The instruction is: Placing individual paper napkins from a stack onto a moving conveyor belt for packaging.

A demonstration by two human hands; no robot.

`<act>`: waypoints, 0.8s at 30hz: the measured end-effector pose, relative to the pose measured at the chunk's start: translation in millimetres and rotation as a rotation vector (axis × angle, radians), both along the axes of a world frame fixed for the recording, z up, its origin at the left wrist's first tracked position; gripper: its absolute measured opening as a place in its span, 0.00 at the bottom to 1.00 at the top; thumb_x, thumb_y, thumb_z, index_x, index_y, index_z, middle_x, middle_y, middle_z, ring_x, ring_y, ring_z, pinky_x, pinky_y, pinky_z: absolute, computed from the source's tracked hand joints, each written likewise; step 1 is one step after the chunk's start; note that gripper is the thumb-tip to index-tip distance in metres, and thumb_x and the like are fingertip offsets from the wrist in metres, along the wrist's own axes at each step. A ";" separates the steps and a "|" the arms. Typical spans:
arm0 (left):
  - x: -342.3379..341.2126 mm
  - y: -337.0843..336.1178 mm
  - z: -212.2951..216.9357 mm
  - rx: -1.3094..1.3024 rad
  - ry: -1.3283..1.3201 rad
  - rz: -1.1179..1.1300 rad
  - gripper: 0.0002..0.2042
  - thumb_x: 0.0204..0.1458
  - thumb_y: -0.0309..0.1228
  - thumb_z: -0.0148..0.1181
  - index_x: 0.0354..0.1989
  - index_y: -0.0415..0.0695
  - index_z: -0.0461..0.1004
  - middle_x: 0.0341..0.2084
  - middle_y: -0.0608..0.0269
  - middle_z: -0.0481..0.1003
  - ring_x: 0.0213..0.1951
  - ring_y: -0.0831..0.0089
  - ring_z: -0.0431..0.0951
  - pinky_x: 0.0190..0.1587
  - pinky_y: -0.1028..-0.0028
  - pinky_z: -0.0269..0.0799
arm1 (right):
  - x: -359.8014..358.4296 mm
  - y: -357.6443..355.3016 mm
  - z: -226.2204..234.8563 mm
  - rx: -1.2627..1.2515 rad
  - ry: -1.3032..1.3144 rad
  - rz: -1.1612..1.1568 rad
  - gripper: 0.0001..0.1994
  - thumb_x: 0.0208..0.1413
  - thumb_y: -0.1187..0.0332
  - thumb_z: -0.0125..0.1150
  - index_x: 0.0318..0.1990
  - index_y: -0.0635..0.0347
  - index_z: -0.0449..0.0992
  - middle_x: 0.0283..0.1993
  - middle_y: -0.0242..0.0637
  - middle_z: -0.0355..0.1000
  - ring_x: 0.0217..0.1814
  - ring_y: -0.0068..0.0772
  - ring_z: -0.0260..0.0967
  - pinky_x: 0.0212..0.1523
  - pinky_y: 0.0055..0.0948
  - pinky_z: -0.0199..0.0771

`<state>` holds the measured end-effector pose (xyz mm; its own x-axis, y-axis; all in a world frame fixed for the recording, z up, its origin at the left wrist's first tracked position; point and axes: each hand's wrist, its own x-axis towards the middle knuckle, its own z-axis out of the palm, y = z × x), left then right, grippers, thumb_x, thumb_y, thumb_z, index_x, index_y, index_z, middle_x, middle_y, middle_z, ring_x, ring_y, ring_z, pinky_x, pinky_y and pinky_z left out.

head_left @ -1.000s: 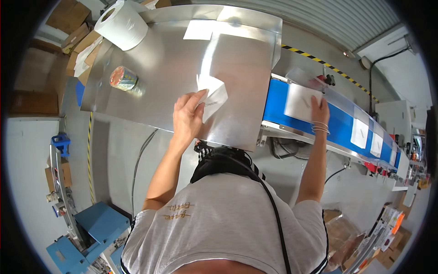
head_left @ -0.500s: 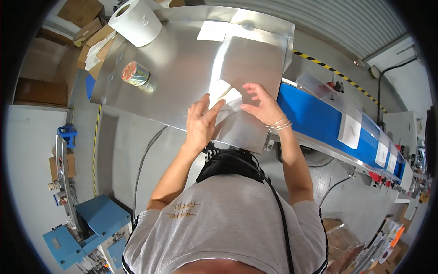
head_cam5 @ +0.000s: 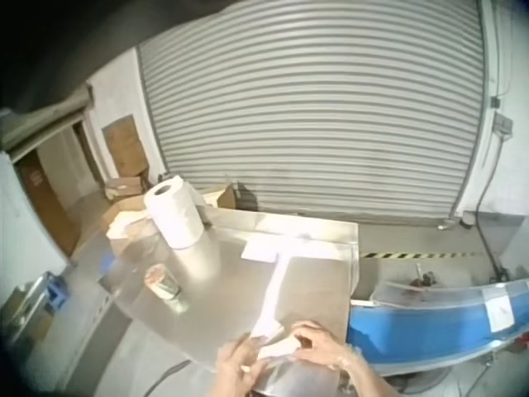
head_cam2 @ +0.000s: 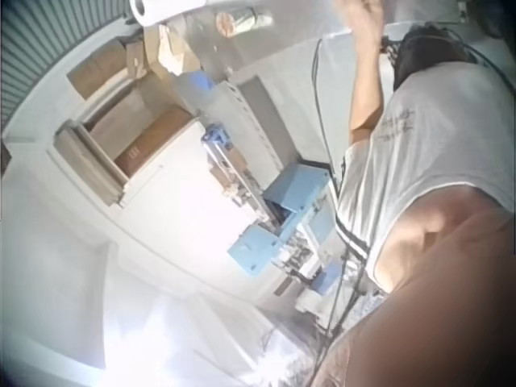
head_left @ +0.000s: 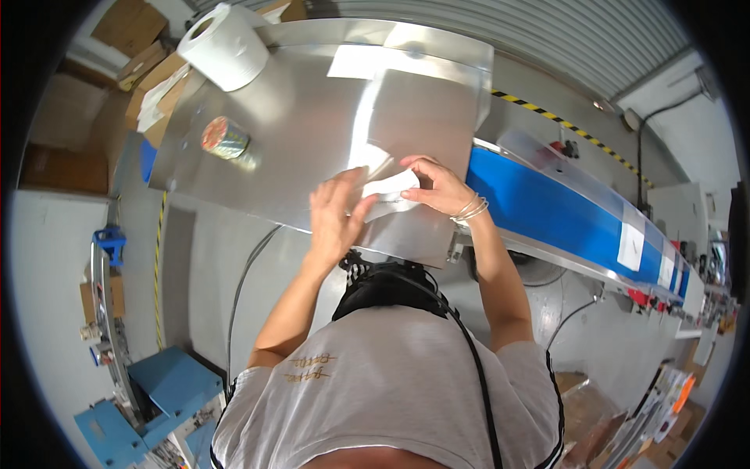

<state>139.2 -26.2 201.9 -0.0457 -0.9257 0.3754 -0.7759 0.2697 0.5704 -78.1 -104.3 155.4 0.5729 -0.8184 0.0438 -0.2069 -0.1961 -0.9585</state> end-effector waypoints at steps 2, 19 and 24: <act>7.0 -6.4 -9.6 -0.047 -0.137 0.073 0.24 0.46 0.32 0.64 0.53 0.41 0.69 0.38 0.54 0.75 0.42 0.60 0.72 0.45 0.62 0.61 | -15.7 12.9 -0.7 0.356 -0.215 -0.129 0.16 0.54 0.66 0.63 0.46 0.65 0.69 0.45 0.33 0.69 0.49 0.25 0.66 0.50 0.25 0.67; -60.2 -19.5 16.4 0.088 -0.174 -0.358 0.11 0.46 0.22 0.59 0.40 0.43 0.73 0.29 0.50 0.76 0.34 0.50 0.76 0.38 0.61 0.69 | -298.9 57.7 -30.1 -0.518 0.964 -1.205 0.29 0.45 0.54 0.68 0.53 0.58 0.68 0.54 0.45 0.68 0.54 0.49 0.65 0.52 0.38 0.67; -119.8 -18.7 27.1 0.335 0.028 -0.614 0.11 0.48 0.25 0.59 0.41 0.47 0.73 0.28 0.51 0.76 0.30 0.53 0.76 0.34 0.64 0.70 | -157.5 80.9 24.7 -0.241 -0.019 -0.345 0.35 0.45 0.63 0.69 0.61 0.58 0.60 0.61 0.37 0.61 0.64 0.33 0.57 0.59 0.33 0.60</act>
<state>19.4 -44.9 229.0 -0.5924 -0.8013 0.0830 -0.5231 0.4610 0.7168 -235.7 -23.4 180.1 0.2647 -0.9270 0.2658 -0.2823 -0.3380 -0.8978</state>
